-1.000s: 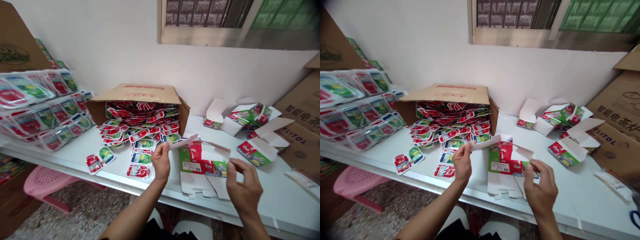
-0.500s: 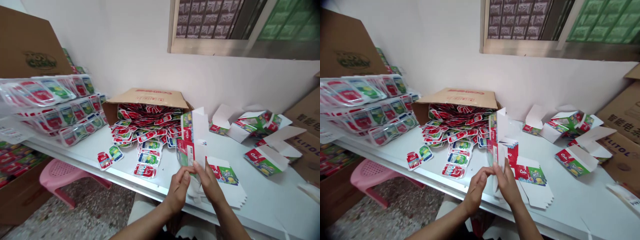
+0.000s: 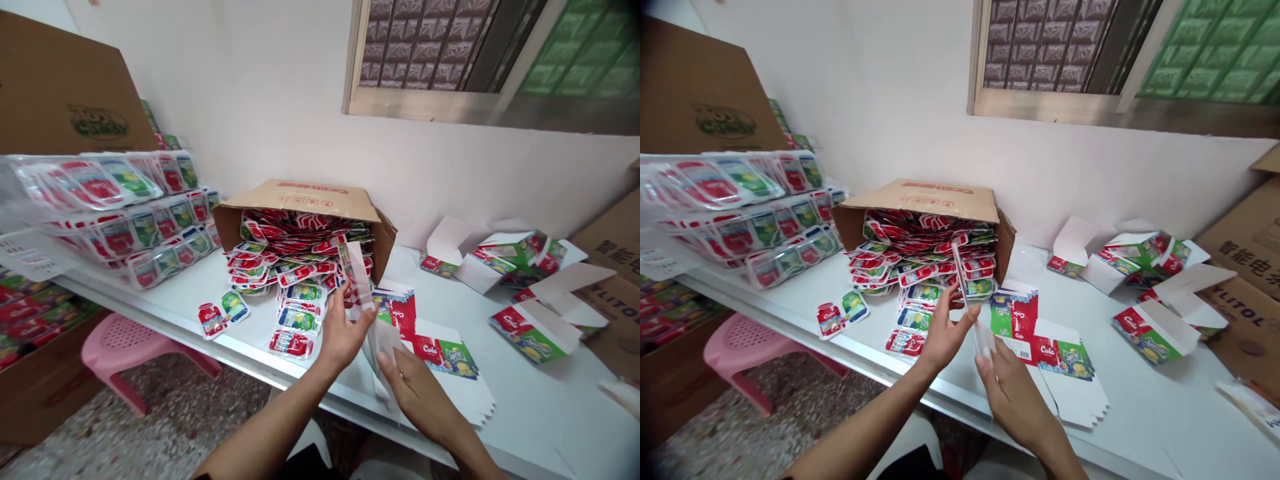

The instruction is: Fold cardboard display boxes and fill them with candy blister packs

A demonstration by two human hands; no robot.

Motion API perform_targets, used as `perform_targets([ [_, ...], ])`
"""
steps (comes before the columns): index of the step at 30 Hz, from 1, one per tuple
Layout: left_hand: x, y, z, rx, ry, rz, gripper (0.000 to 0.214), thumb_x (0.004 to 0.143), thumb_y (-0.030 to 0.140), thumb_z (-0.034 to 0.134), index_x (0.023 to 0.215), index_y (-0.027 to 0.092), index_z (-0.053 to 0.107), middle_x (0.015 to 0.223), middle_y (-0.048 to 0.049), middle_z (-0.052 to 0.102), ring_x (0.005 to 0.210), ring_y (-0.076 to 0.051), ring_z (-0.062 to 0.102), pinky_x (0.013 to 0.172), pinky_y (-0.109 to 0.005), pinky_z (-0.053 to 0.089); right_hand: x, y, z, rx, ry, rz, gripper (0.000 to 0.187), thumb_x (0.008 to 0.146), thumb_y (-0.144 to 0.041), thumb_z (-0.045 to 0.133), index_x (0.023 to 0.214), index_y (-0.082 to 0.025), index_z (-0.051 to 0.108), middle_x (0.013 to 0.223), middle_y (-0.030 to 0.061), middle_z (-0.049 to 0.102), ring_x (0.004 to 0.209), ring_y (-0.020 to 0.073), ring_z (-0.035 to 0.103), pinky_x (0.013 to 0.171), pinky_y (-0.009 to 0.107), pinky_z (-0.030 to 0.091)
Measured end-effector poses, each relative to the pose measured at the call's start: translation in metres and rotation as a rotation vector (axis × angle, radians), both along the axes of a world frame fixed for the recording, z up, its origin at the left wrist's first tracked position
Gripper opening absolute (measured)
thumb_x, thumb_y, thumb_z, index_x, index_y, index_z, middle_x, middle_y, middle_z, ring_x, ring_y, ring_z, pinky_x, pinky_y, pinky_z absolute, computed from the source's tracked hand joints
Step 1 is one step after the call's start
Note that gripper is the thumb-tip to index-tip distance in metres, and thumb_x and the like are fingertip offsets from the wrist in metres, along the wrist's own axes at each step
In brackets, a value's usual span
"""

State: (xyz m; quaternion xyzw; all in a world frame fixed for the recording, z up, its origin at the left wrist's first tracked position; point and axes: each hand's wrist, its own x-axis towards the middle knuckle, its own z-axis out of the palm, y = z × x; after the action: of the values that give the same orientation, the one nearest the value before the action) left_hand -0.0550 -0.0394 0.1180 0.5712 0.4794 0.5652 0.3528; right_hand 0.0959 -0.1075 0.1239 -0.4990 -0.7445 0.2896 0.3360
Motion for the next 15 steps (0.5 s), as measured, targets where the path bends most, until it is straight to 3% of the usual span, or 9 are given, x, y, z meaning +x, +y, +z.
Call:
perform_targets([
  [3,-0.007,-0.005,0.002,0.086,0.147,-0.022,0.03,0.087,0.045,0.053,0.084,0.018,0.065,0.074,-0.0038,0.063,0.067,-0.015,0.057,0.057,-0.023,0.041,-0.001,-0.001,-0.001,-0.058,-0.038,0.003,0.045,0.092,-0.046,0.041,0.131,-0.027,0.051,0.131,0.0063,0.056,0.123,0.0259,0.05,0.102,0.046,0.042],
  [6,-0.007,-0.013,-0.003,0.17,0.311,0.011,0.042,0.092,0.039,0.045,0.058,0.018,0.06,0.05,-0.0002,0.051,0.05,-0.012,0.049,0.052,-0.023,0.034,-0.005,-0.001,0.001,-0.061,-0.032,-0.054,0.051,0.091,-0.046,0.043,0.138,-0.025,0.042,0.138,0.0084,0.049,0.123,0.0254,0.05,0.101,0.046,0.042],
  [10,-0.002,-0.023,-0.013,0.18,0.311,-0.003,0.045,0.092,0.037,0.045,0.055,0.019,0.061,0.045,0.0004,0.049,0.045,-0.012,0.048,0.05,-0.023,0.034,-0.016,0.001,0.008,0.062,-0.078,-0.089,0.061,0.087,-0.046,0.05,0.142,-0.024,0.034,0.14,0.0093,0.047,0.123,0.0259,0.05,0.099,0.044,0.045],
  [15,-0.001,-0.024,-0.023,0.063,0.169,0.017,0.033,0.09,0.039,0.049,0.073,0.021,0.071,0.065,-0.0038,0.067,0.064,-0.019,0.064,0.065,-0.028,0.049,-0.022,-0.005,0.01,0.312,-0.277,-0.221,0.052,0.09,-0.031,0.042,0.141,-0.023,0.036,0.125,0.0103,0.06,0.104,0.0256,0.063,0.082,0.041,0.055],
])
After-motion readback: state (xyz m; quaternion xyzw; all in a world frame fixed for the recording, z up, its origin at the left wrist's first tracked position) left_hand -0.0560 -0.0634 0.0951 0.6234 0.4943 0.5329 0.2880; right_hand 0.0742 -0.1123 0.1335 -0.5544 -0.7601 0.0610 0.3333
